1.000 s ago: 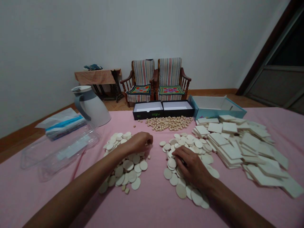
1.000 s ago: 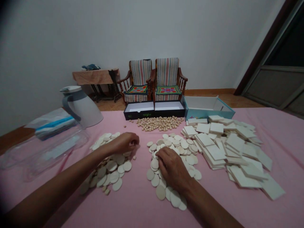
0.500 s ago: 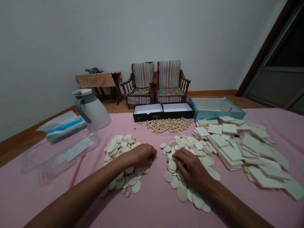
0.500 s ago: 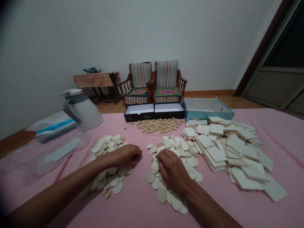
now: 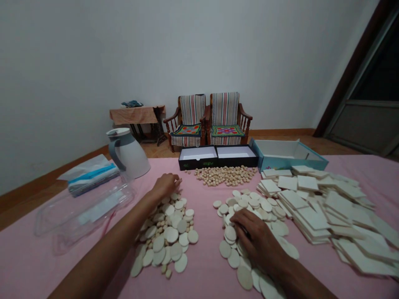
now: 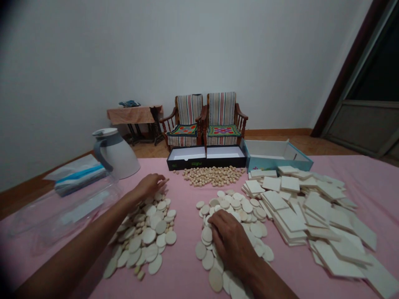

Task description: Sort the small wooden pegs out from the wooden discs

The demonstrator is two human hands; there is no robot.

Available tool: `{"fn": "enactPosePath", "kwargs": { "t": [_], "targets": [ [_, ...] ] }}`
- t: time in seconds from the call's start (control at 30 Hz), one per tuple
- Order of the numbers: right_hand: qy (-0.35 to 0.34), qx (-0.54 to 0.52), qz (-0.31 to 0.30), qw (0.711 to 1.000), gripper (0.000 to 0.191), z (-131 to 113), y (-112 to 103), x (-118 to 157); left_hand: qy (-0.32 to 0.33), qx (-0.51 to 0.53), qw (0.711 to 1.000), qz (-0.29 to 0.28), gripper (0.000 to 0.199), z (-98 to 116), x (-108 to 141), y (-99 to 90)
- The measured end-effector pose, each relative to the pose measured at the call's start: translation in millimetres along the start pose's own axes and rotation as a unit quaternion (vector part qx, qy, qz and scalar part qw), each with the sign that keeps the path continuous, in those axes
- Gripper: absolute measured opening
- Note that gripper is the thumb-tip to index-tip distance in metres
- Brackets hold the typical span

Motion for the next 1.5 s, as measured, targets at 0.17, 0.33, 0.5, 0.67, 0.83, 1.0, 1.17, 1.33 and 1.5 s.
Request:
{"fn": "enactPosePath", "kwargs": {
  "t": [0.17, 0.33, 0.5, 0.67, 0.83, 1.0, 1.17, 1.33, 1.5],
  "targets": [
    [-0.003, 0.003, -0.001, 1.0, 0.019, -1.1, 0.5, 0.0, -0.064, -0.016, 0.997, -0.05, 0.04, -44.7, 7.7, 20.7],
    [-0.009, 0.005, 0.001, 1.0, 0.02, -1.9, 0.4, 0.3, -0.001, 0.012, 0.998, -0.062, 0.034, -39.6, 10.2, 30.6],
    [-0.012, 0.005, 0.0, 1.0, 0.02, 2.1, 3.7, 0.6, 0.079, 0.051, 0.993, -0.066, 0.023, -22.2, 8.5, 29.0],
    [-0.007, 0.003, -0.001, 1.0, 0.022, 2.4, 4.4, 0.6, 0.163, 0.089, 0.98, -0.072, 0.023, 6.3, 9.6, 27.8],
    [-0.006, 0.003, -0.006, 1.0, 0.022, 0.1, 3.7, 0.4, 0.222, 0.119, 0.963, -0.09, 0.025, 31.9, 14.5, 24.7],
    [-0.014, 0.009, 0.005, 1.0, 0.024, -0.1, 2.5, 1.0, 0.232, 0.131, 0.958, -0.108, 0.018, 42.3, 9.3, 21.2],
    [-0.017, 0.015, 0.01, 1.0, 0.023, -0.1, 2.4, 0.5, 0.189, 0.11, 0.973, -0.075, 0.026, 41.7, -11.4, 22.8],
    [-0.013, 0.023, 0.005, 1.0, 0.024, -0.8, 3.2, -0.4, 0.196, 0.098, 0.971, -0.094, 0.023, 52.5, -24.4, 36.2],
    [-0.014, 0.028, -0.002, 1.0, 0.024, -1.4, 3.8, -0.5, 0.209, 0.101, 0.968, -0.098, 0.011, 66.6, -28.8, 40.6]
  ]
}}
Point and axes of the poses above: each hand's wrist, its own x-axis away from the middle knuckle, its own y-axis out of the palm, z = x × y, the point moved 8 cm from there along -x, towards the middle knuckle, and after that the axes turned 9 degrees about y, right-handed, at the moved point
